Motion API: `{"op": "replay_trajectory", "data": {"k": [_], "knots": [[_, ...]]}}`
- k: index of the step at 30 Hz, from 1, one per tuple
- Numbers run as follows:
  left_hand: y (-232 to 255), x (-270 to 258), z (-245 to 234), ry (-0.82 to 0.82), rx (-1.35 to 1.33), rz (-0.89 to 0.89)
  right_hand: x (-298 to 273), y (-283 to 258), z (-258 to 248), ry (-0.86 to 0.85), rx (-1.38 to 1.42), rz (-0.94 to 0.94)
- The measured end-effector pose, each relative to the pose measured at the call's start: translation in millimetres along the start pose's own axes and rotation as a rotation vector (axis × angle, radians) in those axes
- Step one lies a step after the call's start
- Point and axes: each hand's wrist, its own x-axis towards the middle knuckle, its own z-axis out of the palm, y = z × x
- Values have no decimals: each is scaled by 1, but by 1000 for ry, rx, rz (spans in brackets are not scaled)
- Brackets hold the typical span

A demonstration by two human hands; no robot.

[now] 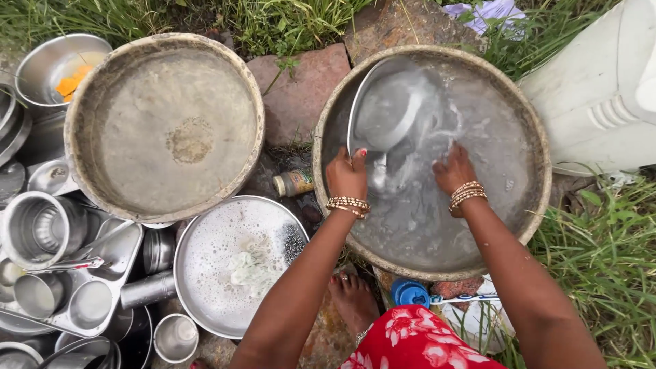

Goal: Washing a variety of metal dishes, trays, and utensils outdoors using soapy water and rinse bowls.

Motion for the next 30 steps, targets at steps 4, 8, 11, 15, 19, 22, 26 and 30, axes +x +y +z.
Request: {"op": "replay_trajectory", "data": {"k": [4, 8, 11, 15, 19, 22, 26, 30], "knots": [[69, -9, -67, 31, -141, 351, 3, -31, -13, 174, 102, -112], [75, 1, -76, -42, -330, 619, -27, -121, -111, 210, 571, 69], [70, 16, -76, -118, -650, 450, -33, -136, -141, 282, 1000, 36], [43, 33, -84, -45, -814, 306, -52, -159, -171, 273, 1343, -37], [11, 46, -104, 110, -640, 252, -52, -181, -190, 150, 1256, -74], [-1, 53, -131, 95, -822, 270, -45, -226, -214, 52, 1146, -155], [-64, 92, -156, 148, -962, 119, -14, -306, -222, -163, 1017, -259], [-144, 141, -195, 185, -904, -49, 27, -402, -184, -338, 800, -253]]}}
